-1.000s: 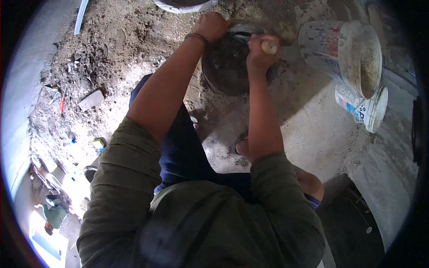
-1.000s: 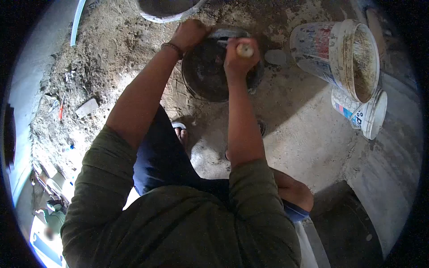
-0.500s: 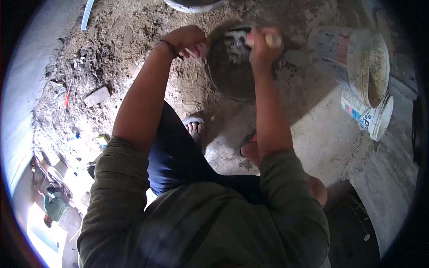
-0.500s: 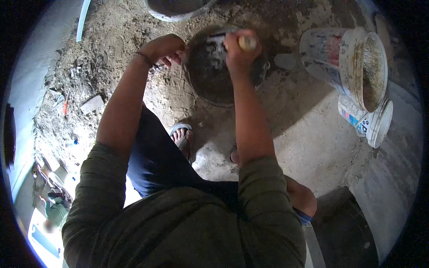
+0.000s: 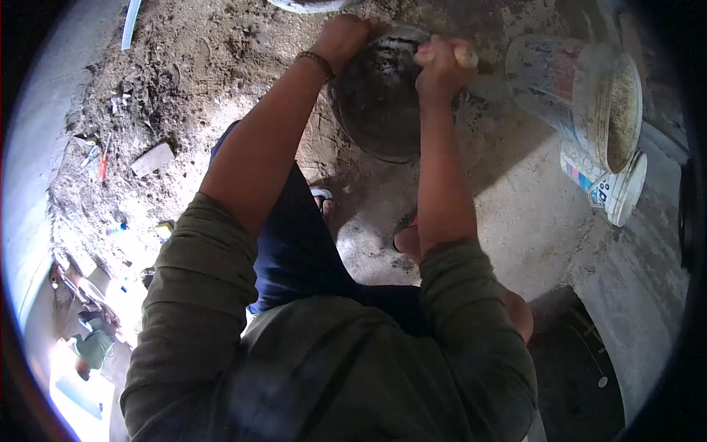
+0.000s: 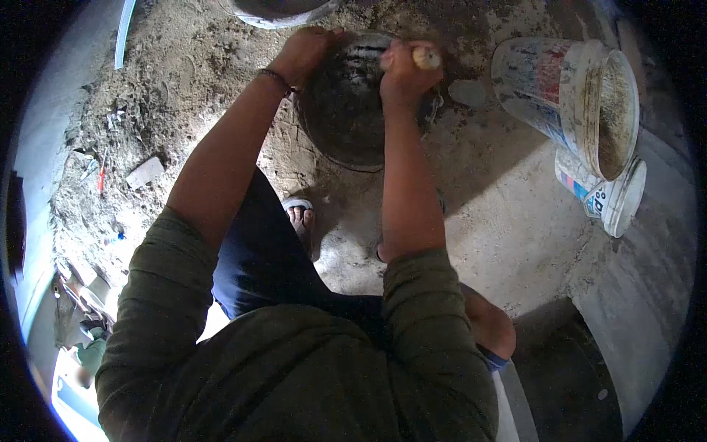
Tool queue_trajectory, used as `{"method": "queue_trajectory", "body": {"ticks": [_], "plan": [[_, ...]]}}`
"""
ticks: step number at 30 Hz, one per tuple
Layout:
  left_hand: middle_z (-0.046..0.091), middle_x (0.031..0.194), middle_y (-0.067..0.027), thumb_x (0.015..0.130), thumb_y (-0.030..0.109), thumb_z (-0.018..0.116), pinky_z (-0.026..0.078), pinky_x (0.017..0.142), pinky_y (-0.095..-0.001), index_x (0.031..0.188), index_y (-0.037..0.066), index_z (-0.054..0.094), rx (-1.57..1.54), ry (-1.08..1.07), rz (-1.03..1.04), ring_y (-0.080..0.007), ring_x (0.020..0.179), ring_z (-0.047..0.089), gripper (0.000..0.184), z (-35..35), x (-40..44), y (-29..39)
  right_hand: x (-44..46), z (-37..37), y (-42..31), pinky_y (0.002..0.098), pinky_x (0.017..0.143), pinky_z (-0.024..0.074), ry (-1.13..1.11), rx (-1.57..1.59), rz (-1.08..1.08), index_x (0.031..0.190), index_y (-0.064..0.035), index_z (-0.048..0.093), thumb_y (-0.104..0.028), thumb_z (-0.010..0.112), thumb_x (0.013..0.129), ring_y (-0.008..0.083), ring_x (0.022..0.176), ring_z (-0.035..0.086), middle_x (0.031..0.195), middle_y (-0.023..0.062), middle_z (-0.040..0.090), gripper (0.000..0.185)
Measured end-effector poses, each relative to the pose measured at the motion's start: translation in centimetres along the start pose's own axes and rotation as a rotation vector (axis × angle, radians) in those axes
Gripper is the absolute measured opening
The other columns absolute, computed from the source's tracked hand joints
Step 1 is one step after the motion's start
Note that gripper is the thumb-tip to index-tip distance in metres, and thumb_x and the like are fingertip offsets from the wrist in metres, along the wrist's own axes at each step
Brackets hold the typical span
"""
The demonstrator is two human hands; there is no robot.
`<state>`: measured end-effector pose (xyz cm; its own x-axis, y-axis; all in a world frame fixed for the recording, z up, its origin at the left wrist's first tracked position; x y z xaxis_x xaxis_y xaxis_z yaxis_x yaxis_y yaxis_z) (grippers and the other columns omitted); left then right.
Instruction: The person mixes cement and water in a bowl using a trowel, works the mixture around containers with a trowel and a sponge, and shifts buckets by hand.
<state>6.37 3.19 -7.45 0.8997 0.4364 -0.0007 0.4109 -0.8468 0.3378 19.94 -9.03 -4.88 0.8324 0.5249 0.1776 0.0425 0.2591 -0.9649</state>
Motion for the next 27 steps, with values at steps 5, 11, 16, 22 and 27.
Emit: {"method": "queue_trajectory", "body": {"ticks": [5, 11, 16, 22, 27], "plan": [[0.067, 0.096, -0.0182, 0.094, 0.008, 0.051, 0.054, 0.079, -0.0433, 0.126, 0.009, 0.057, 0.002, -0.035, -0.093, -0.0356, 0.093, 0.066, 0.033, 0.2, 0.1, -0.7, -4.6, -1.0, -6.4, 0.0303, 0.053, 0.0538, -0.087, -0.024, -0.089, 0.078, -0.0029, 0.055, 0.001, 0.066, 0.08, 0.015, 0.06, 0.064, 0.068, 0.0094, 0.064, 0.011], [0.067, 0.097, -0.0193, 0.093, 0.007, 0.052, 0.054, 0.08, -0.0437, 0.132, 0.01, 0.055, -0.134, 0.023, -0.082, -0.0363, 0.094, 0.066, 0.039, 2.5, -0.6, -2.0, 0.5, 0.4, -11.8, 0.0321, 0.052, 0.0537, -0.102, -0.1, -0.27, 0.077, -0.0029, 0.055, 0.0, 0.066, 0.08, 0.0157, 0.052, 0.061, 0.062, 0.0079, 0.06, 0.012], [0.067, 0.098, -0.0199, 0.092, 0.002, 0.051, 0.054, 0.081, -0.0448, 0.129, 0.008, 0.055, -0.107, -0.017, -0.066, -0.0387, 0.095, 0.065, 0.038, 0.6, -0.4, -1.3, -0.3, 2.1, -0.9, 0.0337, 0.052, 0.0531, -0.137, 0.07, 0.094, 0.081, -0.0038, 0.053, 0.0, 0.064, 0.082, 0.017, 0.048, 0.059, 0.058, 0.0066, 0.059, 0.012], [0.068, 0.088, -0.0202, 0.102, 0.026, 0.043, 0.053, 0.077, -0.0482, 0.111, 0.008, 0.063, -0.144, 0.085, -0.026, -0.0391, 0.087, 0.067, 0.029, -0.3, -1.3, -1.4, -4.8, -1.2, -5.7, 0.0342, 0.052, 0.0523, -0.324, 0.247, 0.088, 0.086, -0.0041, 0.052, 0.003, 0.063, 0.081, 0.0166, 0.054, 0.059, 0.068, 0.0088, 0.06, 0.014], [0.067, 0.086, -0.0203, 0.1, 0.02, 0.046, 0.053, 0.075, -0.0472, 0.116, 0.007, 0.06, -0.149, 0.063, -0.053, -0.0391, 0.086, 0.066, 0.025, 0.2, -1.8, -1.6, -0.3, 0.6, -11.1, 0.0335, 0.053, 0.053, -0.235, 0.127, -0.046, 0.078, -0.0037, 0.052, 0.003, 0.065, 0.08, 0.0171, 0.054, 0.06, 0.065, 0.0076, 0.06, 0.015]]}}
Point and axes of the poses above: each hand's wrist, its own x-axis towards the middle knuckle, its own z-axis out of the palm, y = z × x, the point moved 5 cm from there along x, towards the middle knuckle
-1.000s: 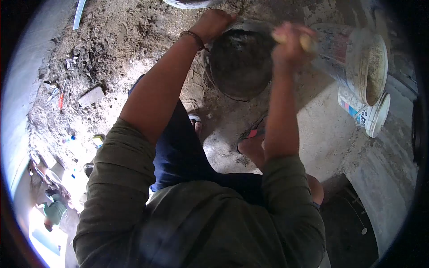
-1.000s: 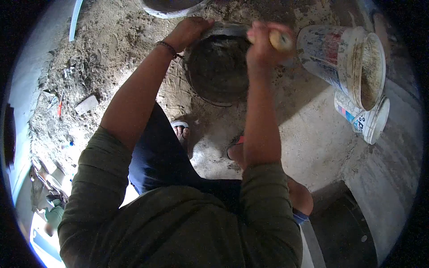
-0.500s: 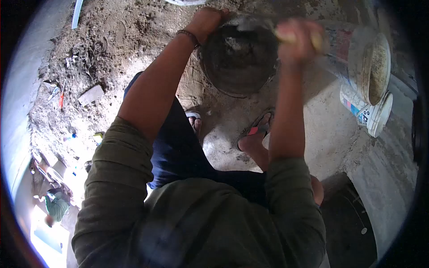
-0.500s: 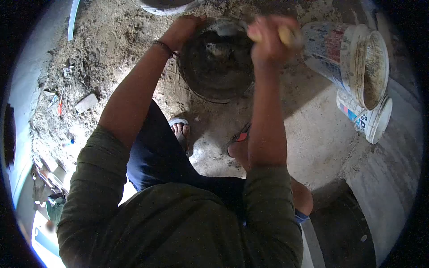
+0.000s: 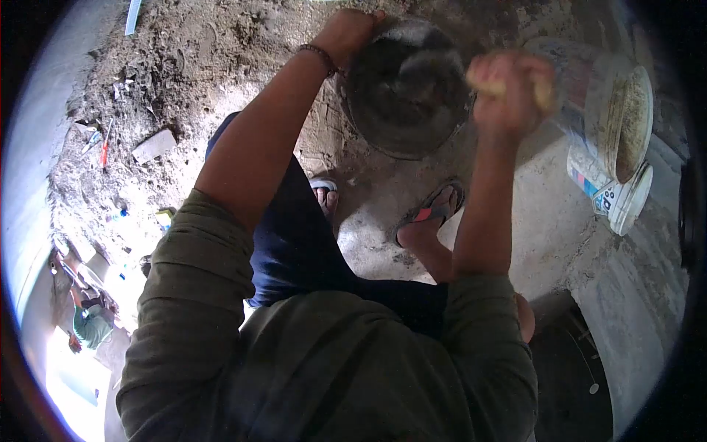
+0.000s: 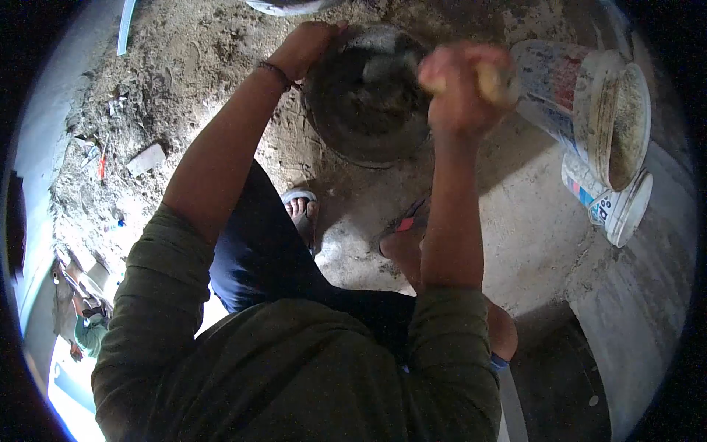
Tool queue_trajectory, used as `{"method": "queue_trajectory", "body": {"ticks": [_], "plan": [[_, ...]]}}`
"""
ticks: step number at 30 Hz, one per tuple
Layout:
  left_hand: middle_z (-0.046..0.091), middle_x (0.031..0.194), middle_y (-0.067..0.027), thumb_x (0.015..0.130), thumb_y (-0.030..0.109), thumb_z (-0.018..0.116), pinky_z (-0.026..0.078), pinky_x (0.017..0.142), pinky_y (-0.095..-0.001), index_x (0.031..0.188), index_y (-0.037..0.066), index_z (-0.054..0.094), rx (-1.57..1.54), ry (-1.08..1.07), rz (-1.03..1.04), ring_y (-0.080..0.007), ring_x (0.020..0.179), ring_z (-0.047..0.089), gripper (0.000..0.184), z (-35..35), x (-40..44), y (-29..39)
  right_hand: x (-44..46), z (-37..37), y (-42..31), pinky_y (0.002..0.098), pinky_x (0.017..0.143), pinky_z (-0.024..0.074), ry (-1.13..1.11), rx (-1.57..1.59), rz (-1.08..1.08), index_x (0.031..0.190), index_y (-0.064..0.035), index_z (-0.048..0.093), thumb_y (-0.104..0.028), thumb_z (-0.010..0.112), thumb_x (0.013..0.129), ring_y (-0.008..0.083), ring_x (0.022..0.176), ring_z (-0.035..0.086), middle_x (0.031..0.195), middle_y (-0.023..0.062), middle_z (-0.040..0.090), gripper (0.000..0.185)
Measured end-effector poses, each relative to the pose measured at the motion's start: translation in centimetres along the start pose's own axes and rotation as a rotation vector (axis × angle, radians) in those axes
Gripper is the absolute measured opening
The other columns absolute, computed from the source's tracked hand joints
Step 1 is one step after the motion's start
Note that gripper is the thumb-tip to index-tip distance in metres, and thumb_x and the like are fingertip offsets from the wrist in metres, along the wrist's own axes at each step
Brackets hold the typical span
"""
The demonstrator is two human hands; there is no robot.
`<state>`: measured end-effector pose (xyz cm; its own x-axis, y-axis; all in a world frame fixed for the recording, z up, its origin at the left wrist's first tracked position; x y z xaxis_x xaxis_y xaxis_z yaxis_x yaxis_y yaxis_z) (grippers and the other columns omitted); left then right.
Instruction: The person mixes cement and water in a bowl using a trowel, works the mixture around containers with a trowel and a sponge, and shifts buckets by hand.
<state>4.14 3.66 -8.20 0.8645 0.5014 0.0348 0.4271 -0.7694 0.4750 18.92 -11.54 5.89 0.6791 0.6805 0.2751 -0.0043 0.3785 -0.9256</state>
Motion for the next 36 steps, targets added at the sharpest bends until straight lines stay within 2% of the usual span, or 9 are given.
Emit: {"method": "queue_trajectory", "body": {"ticks": [3, 7, 11, 17, 20, 23, 26, 32, 36], "plan": [[0.067, 0.09, -0.0225, 0.098, 0.016, 0.049, 0.053, 0.076, -0.047, 0.122, 0.008, 0.058, -0.001, -0.015, -0.111, -0.0408, 0.087, 0.065, 0.027, -0.2, 0.2, 0.2, 2.7, 0.4, 4.3, 0.034, 0.054, 0.0541, 0.122, -0.399, -0.125, 0.074, -0.0046, 0.054, 0.001, 0.065, 0.081, 0.0165, 0.054, 0.062, 0.059, 0.006, 0.059, 0.014], [0.067, 0.088, -0.0231, 0.099, 0.019, 0.049, 0.053, 0.075, -0.0472, 0.117, 0.008, 0.061, 0.098, 0.023, -0.057, -0.0402, 0.083, 0.066, 0.025, 1.7, 0.4, -1.9, -3.0, -1.5, 11.6, 0.0372, 0.058, 0.0561, 0.218, 0.021, 0.051, 0.078, -0.0059, 0.057, -0.002, 0.065, 0.083, 0.0164, 0.057, 0.064, 0.064, 0.0063, 0.062, 0.01], [0.066, 0.087, -0.0239, 0.099, 0.024, 0.049, 0.052, 0.074, -0.0468, 0.113, 0.006, 0.062, 0.089, -0.009, -0.047, -0.0391, 0.083, 0.067, 0.027, 0.2, -0.7, -0.4, -5.7, -1.6, 5.5, 0.0392, 0.061, 0.0567, 0.079, -0.188, -0.002, 0.082, -0.007, 0.056, -0.004, 0.065, 0.084, 0.0174, 0.06, 0.064, 0.073, 0.0082, 0.064, 0.01], [0.066, 0.085, -0.0233, 0.104, 0.029, 0.041, 0.051, 0.075, -0.0467, 0.114, 0.001, 0.059, -0.342, -0.154, -0.254, -0.0402, 0.086, 0.065, 0.035, -1.3, -1.5, -0.6, -1.2, -2.7, 0.4, 0.0382, 0.058, 0.0555, 0.205, 0.082, 0.082, 0.083, -0.0055, 0.054, -0.002, 0.067, 0.08, 0.0178, 0.058, 0.063, 0.069, 0.0093, 0.063, 0.014], [0.065, 0.083, -0.0204, 0.106, 0.031, 0.037, 0.051, 0.074, -0.0453, 0.114, 0.002, 0.059, 0.044, 0.044, 0.057, -0.0368, 0.082, 0.065, 0.038, 1.8, -1.3, -3.0, 0.3, -2.2, 4.0, 0.0361, 0.056, 0.0546, 0.301, -0.096, 0.117, 0.083, -0.0052, 0.054, -0.002, 0.068, 0.079, 0.0177, 0.057, 0.063, 0.064, 0.0088, 0.061, 0.015], [0.065, 0.083, -0.0193, 0.105, 0.027, 0.039, 0.052, 0.074, -0.0446, 0.116, 0.004, 0.059, -0.046, 0.004, 0.053, -0.0348, 0.081, 0.066, 0.033, 1.5, -1.3, -3.0, -6.2, 0.3, 8.7, 0.0331, 0.055, 0.0543, 0.184, -0.169, 0.169, 0.084, -0.0045, 0.056, -0.003, 0.068, 0.081, 0.0153, 0.058, 0.064, 0.065, 0.0077, 0.063, 0.012], [0.064, 0.081, -0.0196, 0.104, 0.026, 0.04, 0.053, 0.075, -0.0451, 0.116, 0.006, 0.06, -0.175, -0.158, -0.237, -0.0344, 0.082, 0.066, 0.031, 0.7, -1.3, -1.9, -5.7, 0.6, 3.8, 0.0323, 0.055, 0.0543, 0.046, -0.33, 0.024, 0.084, -0.0043, 0.056, -0.003, 0.065, 0.083, 0.0144, 0.06, 0.064, 0.067, 0.0074, 0.063, 0.009], [0.063, 0.079, -0.0195, 0.104, 0.023, 0.041, 0.053, 0.075, -0.0443, 0.122, 0.006, 0.057, 0.173, -0.087, 0.01, -0.0321, 0.084, 0.066, 0.03, 1.5, -1.3, -2.5, 0.3, -1.5, -2.4, 0.0305, 0.055, 0.0533, 0.033, 0.019, 0.046, 0.082, -0.0056, 0.058, -0.006, 0.066, 0.084, 0.0137, 0.059, 0.064, 0.069, 0.0068, 0.065, 0.008], [0.065, 0.083, -0.0213, 0.102, 0.017, 0.042, 0.053, 0.075, -0.0443, 0.127, 0.004, 0.054, -0.045, -0.166, -0.154, -0.0331, 0.089, 0.067, 0.03, -2.2, -0.9, 0.7, -6.5, -0.2, 7.1, 0.0321, 0.053, 0.0513, 0.063, -0.406, 0.313, 0.08, -0.0068, 0.062, -0.005, 0.068, 0.08, 0.0149, 0.056, 0.063, 0.063, 0.0054, 0.063, 0.006]]}}
Point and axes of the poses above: each hand's wrist, its own x-axis towards the middle knuckle, its own z-axis out of the palm, y = z × x, the point moved 5 cm from there along x, towards the middle knuckle
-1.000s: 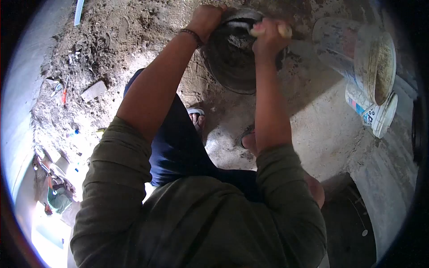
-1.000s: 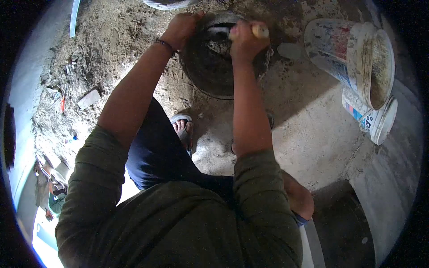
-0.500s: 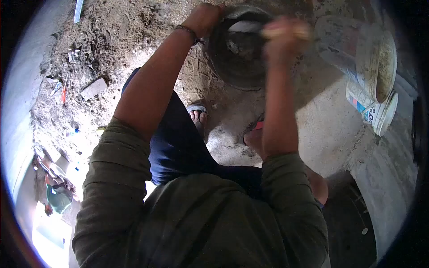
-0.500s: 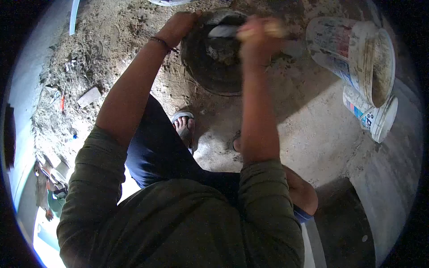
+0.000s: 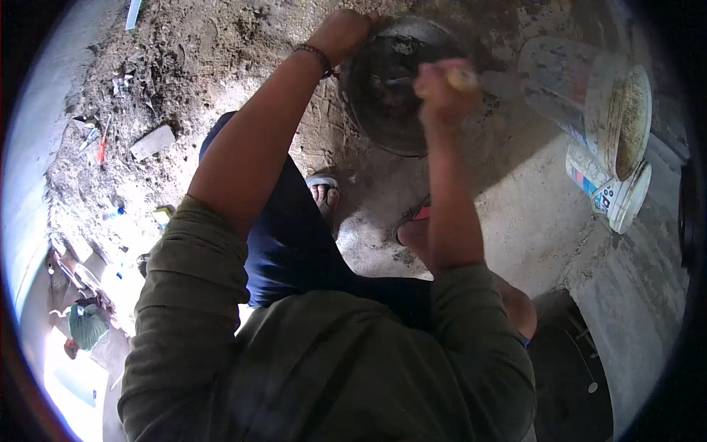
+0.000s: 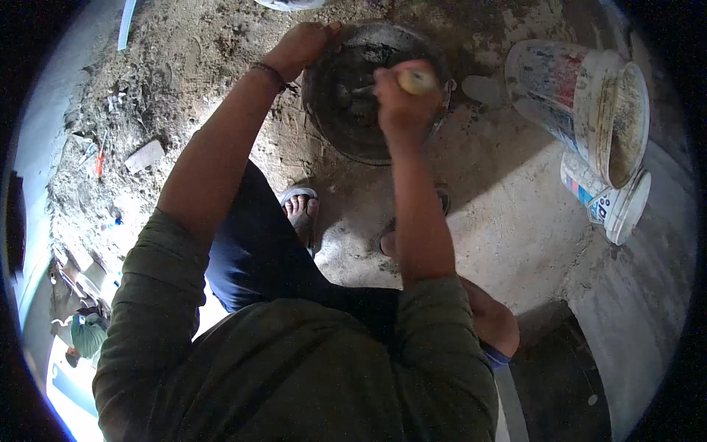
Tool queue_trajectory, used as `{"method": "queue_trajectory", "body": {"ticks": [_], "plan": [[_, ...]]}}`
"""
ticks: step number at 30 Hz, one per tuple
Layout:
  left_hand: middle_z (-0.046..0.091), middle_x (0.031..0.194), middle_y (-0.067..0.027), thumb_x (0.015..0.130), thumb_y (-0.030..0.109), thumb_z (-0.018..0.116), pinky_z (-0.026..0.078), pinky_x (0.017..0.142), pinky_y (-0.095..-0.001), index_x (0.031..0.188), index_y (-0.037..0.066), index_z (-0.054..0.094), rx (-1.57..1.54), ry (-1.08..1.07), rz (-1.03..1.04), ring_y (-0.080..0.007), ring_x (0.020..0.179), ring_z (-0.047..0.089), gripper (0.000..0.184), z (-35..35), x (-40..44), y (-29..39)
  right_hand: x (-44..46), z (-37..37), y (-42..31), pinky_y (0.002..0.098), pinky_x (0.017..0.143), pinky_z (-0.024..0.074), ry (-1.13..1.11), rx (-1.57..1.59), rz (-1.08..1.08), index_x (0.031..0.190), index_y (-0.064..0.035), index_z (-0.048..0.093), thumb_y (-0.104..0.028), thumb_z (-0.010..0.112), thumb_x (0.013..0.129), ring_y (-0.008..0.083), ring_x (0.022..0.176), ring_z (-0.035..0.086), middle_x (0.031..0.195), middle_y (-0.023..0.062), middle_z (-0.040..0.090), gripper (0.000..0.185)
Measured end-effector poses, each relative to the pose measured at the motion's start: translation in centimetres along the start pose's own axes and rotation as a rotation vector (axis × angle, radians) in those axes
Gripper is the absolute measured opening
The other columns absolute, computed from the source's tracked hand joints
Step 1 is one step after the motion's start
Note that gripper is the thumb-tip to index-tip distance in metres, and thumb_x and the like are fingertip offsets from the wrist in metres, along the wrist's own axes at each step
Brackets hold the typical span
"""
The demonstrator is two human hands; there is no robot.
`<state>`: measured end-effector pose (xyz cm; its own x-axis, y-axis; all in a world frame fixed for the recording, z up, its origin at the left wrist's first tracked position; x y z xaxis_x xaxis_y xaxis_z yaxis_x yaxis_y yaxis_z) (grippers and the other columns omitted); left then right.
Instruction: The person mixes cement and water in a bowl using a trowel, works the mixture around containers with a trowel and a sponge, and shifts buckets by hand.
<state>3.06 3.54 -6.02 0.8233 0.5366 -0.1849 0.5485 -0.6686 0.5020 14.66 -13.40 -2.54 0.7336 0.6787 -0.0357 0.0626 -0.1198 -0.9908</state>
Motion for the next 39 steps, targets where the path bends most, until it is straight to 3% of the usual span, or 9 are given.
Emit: {"method": "queue_trajectory", "body": {"ticks": [3, 8, 18, 22, 25, 31, 34, 36, 39], "plan": [[0.066, 0.087, -0.0209, 0.102, 0.031, 0.043, 0.053, 0.076, -0.0438, 0.119, 0.002, 0.059, 0.1, 0.086, 0.119, -0.0338, 0.089, 0.067, 0.037, 2.5, 0.0, -2.6, 2.5, 3.0, 0.7, 0.0325, 0.051, 0.0505, -0.036, -0.174, -0.407, 0.075, -0.0051, 0.062, -0.003, 0.07, 0.079, 0.0149, 0.052, 0.061, 0.058, 0.0061, 0.062, 0.009], [0.065, 0.087, -0.0133, 0.099, 0.055, 0.041, 0.053, 0.076, -0.0405, 0.101, 0.0, 0.066, -0.395, -0.147, -0.319, -0.0271, 0.081, 0.066, 0.061, 1.3, -2.0, -4.6, 4.9, 1.5, -4.0, 0.0304, 0.053, 0.0513, -0.045, 0.265, -0.243, 0.076, -0.0031, 0.058, -0.002, 0.067, 0.081, 0.0148, 0.052, 0.059, 0.063, 0.0071, 0.061, 0.01], [0.065, 0.08, -0.0078, 0.1, 0.046, 0.048, 0.051, 0.071, -0.0336, 0.092, 0.0, 0.063, -0.473, -0.379, -0.44, -0.019, 0.071, 0.066, 0.049, -0.9, -2.1, -3.8, -1.4, -1.1, -1.3, 0.0319, 0.052, 0.0525, 0.043, 0.422, -0.122, 0.08, -0.0052, 0.055, 0.001, 0.066, 0.081, 0.0159, 0.055, 0.062, 0.064, 0.0065, 0.059, 0.012], [0.066, 0.084, -0.0093, 0.1, 0.033, 0.052, 0.054, 0.075, -0.0351, 0.097, 0.003, 0.067, -0.339, 0.117, 0.084, -0.0208, 0.083, 0.068, 0.034, -0.2, 1.3, -3.1, 3.5, -3.5, -6.1, 0.0318, 0.052, 0.0529, 0.077, 0.485, -0.229, 0.079, -0.006, 0.056, 0.0, 0.066, 0.081, 0.0153, 0.056, 0.063, 0.064, 0.0067, 0.06, 0.012], [0.07, 0.112, -0.0167, 0.092, 0.038, 0.06, 0.051, 0.094, -0.0365, 0.094, 0.002, 0.073, 0.624, -0.065, 0.3, -0.0274, 0.111, 0.064, 0.038, 3.5, 3.9, -0.3, 4.5, 0.2, -0.6, 0.0302, 0.052, 0.053, 0.107, 0.414, -0.265, 0.08, -0.006, 0.057, -0.001, 0.066, 0.081, 0.014, 0.056, 0.063, 0.065, 0.007, 0.061, 0.011], [0.066, 0.085, -0.0088, 0.099, 0.031, 0.052, 0.055, 0.081, -0.0359, 0.099, 0.006, 0.068, 0.453, 0.215, 0.399, -0.021, 0.092, 0.068, 0.03, 3.5, 1.6, -5.6, -0.9, -2.2, -3.8, 0.0344, 0.054, 0.0544, 0.041, 0.316, -0.235, 0.081, -0.0057, 0.059, 0.002, 0.063, 0.082, 0.0172, 0.059, 0.063, 0.068, 0.0085, 0.063, 0.009], [0.068, 0.089, -0.0086, 0.098, 0.034, 0.053, 0.057, 0.076, -0.0374, 0.102, 0.007, 0.068, 0.129, -0.353, 0.034, -0.0213, 0.091, 0.069, 0.031, -0.6, -2.0, -4.8, 2.4, -5.6, -7.5, 0.0356, 0.057, 0.055, 0.005, 0.7, -0.231, 0.082, -0.0065, 0.058, 0.005, 0.063, 0.081, 0.0185, 0.06, 0.064, 0.069, 0.0081, 0.064, 0.012], [0.069, 0.091, -0.0087, 0.096, 0.036, 0.056, 0.058, 0.072, -0.0388, 0.105, 0.008, 0.068, -0.42, -0.639, -0.491, -0.021, 0.088, 0.07, 0.032, -2.8, -5.4, -4.3, 3.6, -4.8, -8.3, 0.0342, 0.059, 0.0547, 0.087, 0.226, -0.618, 0.082, -0.0073, 0.057, 0.003, 0.064, 0.081, 0.0174, 0.062, 0.064, 0.069, 0.0077, 0.064, 0.013], [0.069, 0.088, -0.0084, 0.094, 0.039, 0.059, 0.057, 0.065, -0.0394, 0.102, 0.006, 0.069, -0.395, -0.35, -0.401, -0.0197, 0.085, 0.07, 0.035, -2.4, -4.8, -4.6, 3.9, 0.2, -5.7, 0.0313, 0.061, 0.0538, 0.159, 0.014, -0.597, 0.079, -0.008, 0.057, 0.0, 0.068, 0.079, 0.0158, 0.063, 0.065, 0.069, 0.0072, 0.064, 0.013]]}}
Point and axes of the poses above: each hand's wrist, its own x-axis towards the middle knuckle, its own z-axis out of the palm, y = z × x, the point moved 5 cm from there along x, towards the middle knuckle
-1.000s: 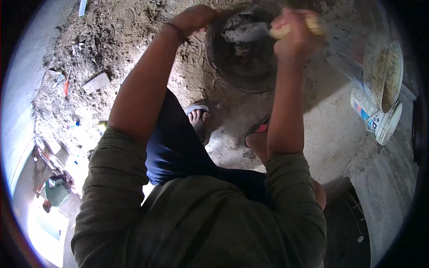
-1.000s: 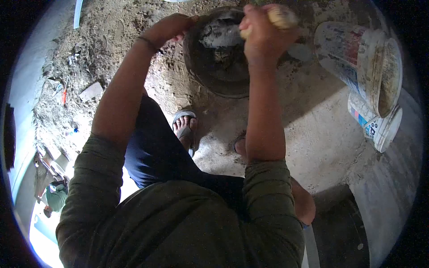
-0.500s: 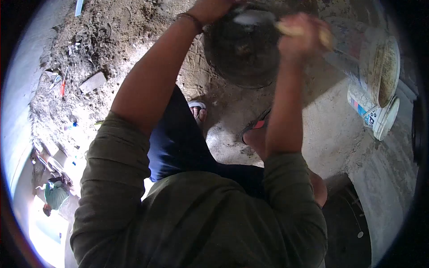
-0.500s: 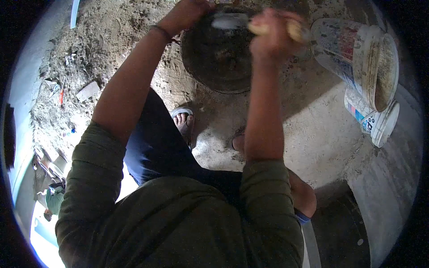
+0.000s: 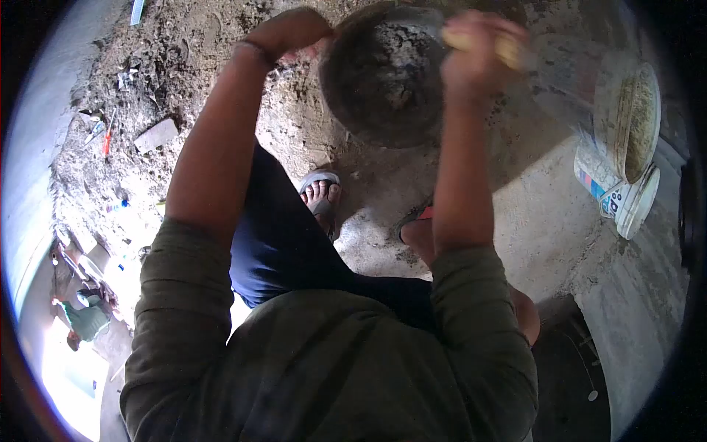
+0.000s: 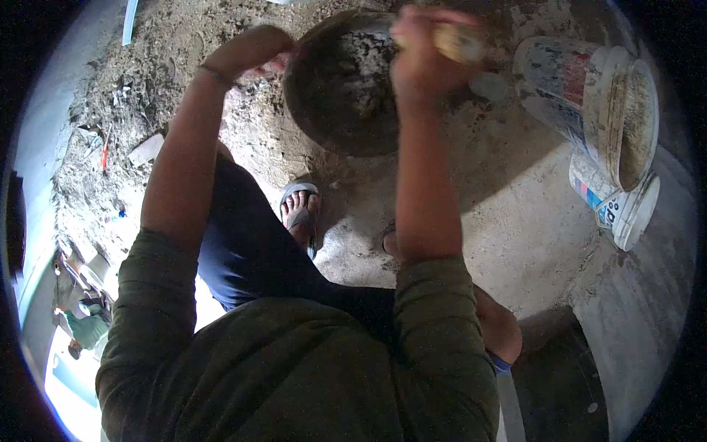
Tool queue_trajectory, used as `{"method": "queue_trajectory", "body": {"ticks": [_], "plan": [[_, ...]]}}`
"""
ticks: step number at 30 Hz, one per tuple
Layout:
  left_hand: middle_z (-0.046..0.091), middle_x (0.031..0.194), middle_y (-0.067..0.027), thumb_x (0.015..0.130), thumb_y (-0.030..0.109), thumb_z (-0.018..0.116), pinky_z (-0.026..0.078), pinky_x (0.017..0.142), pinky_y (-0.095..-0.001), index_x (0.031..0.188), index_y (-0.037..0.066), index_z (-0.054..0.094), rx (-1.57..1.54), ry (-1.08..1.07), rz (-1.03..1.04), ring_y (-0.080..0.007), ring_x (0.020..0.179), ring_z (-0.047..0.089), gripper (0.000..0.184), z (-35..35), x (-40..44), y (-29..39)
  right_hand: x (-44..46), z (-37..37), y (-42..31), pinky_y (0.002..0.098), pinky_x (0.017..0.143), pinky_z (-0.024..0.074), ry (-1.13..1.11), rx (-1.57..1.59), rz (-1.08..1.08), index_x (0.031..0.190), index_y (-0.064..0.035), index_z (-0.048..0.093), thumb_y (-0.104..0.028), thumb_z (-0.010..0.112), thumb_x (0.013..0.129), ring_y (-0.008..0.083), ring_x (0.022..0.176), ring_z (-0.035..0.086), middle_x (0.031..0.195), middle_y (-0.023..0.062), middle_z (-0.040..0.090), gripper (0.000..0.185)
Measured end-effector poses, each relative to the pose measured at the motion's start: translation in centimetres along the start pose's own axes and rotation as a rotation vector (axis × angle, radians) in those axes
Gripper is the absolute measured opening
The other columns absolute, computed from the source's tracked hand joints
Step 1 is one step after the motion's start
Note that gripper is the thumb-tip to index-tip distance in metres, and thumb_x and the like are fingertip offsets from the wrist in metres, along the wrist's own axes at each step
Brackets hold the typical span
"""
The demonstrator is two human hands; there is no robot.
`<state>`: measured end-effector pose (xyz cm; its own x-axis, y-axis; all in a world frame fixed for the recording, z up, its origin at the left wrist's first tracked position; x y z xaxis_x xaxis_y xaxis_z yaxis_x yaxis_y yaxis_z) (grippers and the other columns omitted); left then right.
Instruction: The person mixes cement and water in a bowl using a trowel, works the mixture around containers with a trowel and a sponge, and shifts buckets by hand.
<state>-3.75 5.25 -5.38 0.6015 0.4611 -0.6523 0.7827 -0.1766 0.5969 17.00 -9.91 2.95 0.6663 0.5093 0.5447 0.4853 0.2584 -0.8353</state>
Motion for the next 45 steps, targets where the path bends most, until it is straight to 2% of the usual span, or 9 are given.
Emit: {"method": "queue_trajectory", "body": {"ticks": [10, 19, 25, 27, 29, 34, 37, 40, 45], "plan": [[0.069, 0.084, -0.0146, 0.093, 0.038, 0.055, 0.053, 0.077, -0.0462, 0.091, 0.013, 0.073, 0.688, 0.426, 0.719, -0.0337, 0.085, 0.068, 0.031, 3.3, 5.9, 1.9, 0.7, -3.9, -1.9, 0.0331, 0.058, 0.054, -0.138, 0.167, 0.076, 0.09, -0.0037, 0.055, 0.004, 0.062, 0.08, 0.0151, 0.06, 0.06, 0.072, 0.009, 0.062, 0.014], [0.07, 0.093, -0.0207, 0.088, 0.057, 0.053, 0.053, 0.084, -0.0468, 0.082, 0.007, 0.074, 0.215, 0.407, 0.192, -0.0366, 0.095, 0.068, 0.054, 2.5, 6.0, 0.9, -5.3, -0.2, 3.0, 0.0343, 0.06, 0.0522, -0.425, 0.346, 0.139, 0.095, -0.005, 0.052, 0.005, 0.058, 0.08, 0.0179, 0.066, 0.058, 0.077, 0.0096, 0.058, 0.019], [0.063, 0.062, -0.0084, 0.096, 0.032, 0.052, 0.053, 0.061, -0.0411, 0.088, 0.013, 0.072, 0.69, 0.501, 0.786, -0.0263, 0.058, 0.066, 0.029, 2.4, 3.6, 1.0, 0.5, -2.0, 2.6, 0.0364, 0.068, 0.0535, -0.186, 0.585, 0.422, 0.093, -0.0043, 0.058, -0.003, 0.057, 0.086, 0.019, 0.068, 0.06, 0.08, 0.0092, 0.062, 0.007], [0.065, 0.064, -0.0115, 0.096, 0.034, 0.052, 0.054, 0.07, -0.041, 0.08, 0.008, 0.07, 0.505, 0.162, 0.457, -0.0303, 0.059, 0.066, 0.036, 1.1, 2.2, 1.4, 1.3, 0.4, 4.6, 0.0369, 0.07, 0.0534, -0.182, 0.371, 0.355, 0.088, -0.0042, 0.06, -0.004, 0.055, 0.088, 0.0195, 0.07, 0.061, 0.08, 0.0088, 0.063, 0.005], [0.067, 0.073, -0.0133, 0.095, 0.033, 0.055, 0.056, 0.057, -0.0356, 0.087, 0.001, 0.069, 0.51, 0.276, 0.77, -0.0238, 0.061, 0.069, 0.036, 0.6, 0.6, -0.2, -3.5, 2.9, 4.6, 0.0342, 0.064, 0.0524, -0.193, 0.005, 0.199, 0.087, -0.0045, 0.057, -0.002, 0.059, 0.085, 0.017, 0.068, 0.061, 0.076, 0.0081, 0.062, 0.003], [0.068, 0.084, -0.0102, 0.093, 0.027, 0.058, 0.053, 0.042, -0.0292, 0.099, -0.001, 0.069, -0.331, -0.135, -0.114, -0.0181, 0.069, 0.071, 0.03, 0.7, -1.5, -1.8, -5.4, 0.4, -0.7, 0.031, 0.059, 0.0524, -0.11, 0.355, 0.436, 0.084, -0.0034, 0.054, 0.001, 0.063, 0.079, 0.0157, 0.064, 0.061, 0.072, 0.0094, 0.062, 0.011], [0.07, 0.087, -0.0134, 0.092, 0.029, 0.06, 0.057, 0.055, -0.0331, 0.103, 0.0, 0.069, -0.116, -0.12, -0.077, -0.0228, 0.074, 0.072, 0.032, 0.2, -0.4, -0.4, -0.7, -0.7, -3.5, 0.0305, 0.061, 0.0529, -0.034, 0.536, 0.383, 0.081, -0.0036, 0.055, 0.002, 0.064, 0.079, 0.0159, 0.064, 0.061, 0.073, 0.0097, 0.063, 0.011], [0.071, 0.093, -0.0175, 0.091, 0.034, 0.061, 0.058, 0.074, -0.0388, 0.107, 0.003, 0.07, 0.87, 0.429, 0.716, -0.0303, 0.086, 0.071, 0.036, 0.2, 2.6, 3.0, 0.5, 0.8, -3.5, 0.0306, 0.063, 0.0533, -0.104, 0.357, 0.229, 0.081, -0.0032, 0.056, 0.002, 0.065, 0.08, 0.0159, 0.065, 0.061, 0.073, 0.0102, 0.063, 0.01], [0.07, 0.099, -0.0188, 0.088, 0.039, 0.065, 0.052, 0.089, -0.0444, 0.106, 0.008, 0.073, 0.055, 0.504, 0.269, -0.0365, 0.096, 0.067, 0.037, 1.3, 4.2, 4.3, -5.4, 0.8, 1.4, 0.0318, 0.063, 0.0539, 0.066, -0.019, 0.393, 0.083, -0.0013, 0.057, -0.001, 0.066, 0.082, 0.0153, 0.063, 0.062, 0.073, 0.01, 0.064, 0.009]]}}
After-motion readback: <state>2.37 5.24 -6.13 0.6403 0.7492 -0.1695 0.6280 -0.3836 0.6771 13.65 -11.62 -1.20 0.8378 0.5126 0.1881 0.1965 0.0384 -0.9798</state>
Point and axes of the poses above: each hand's wrist, its own x-axis towards the middle knuckle, its own z-axis out of the palm, y = z × x, the point moved 5 cm from there along x, towards the middle knuckle
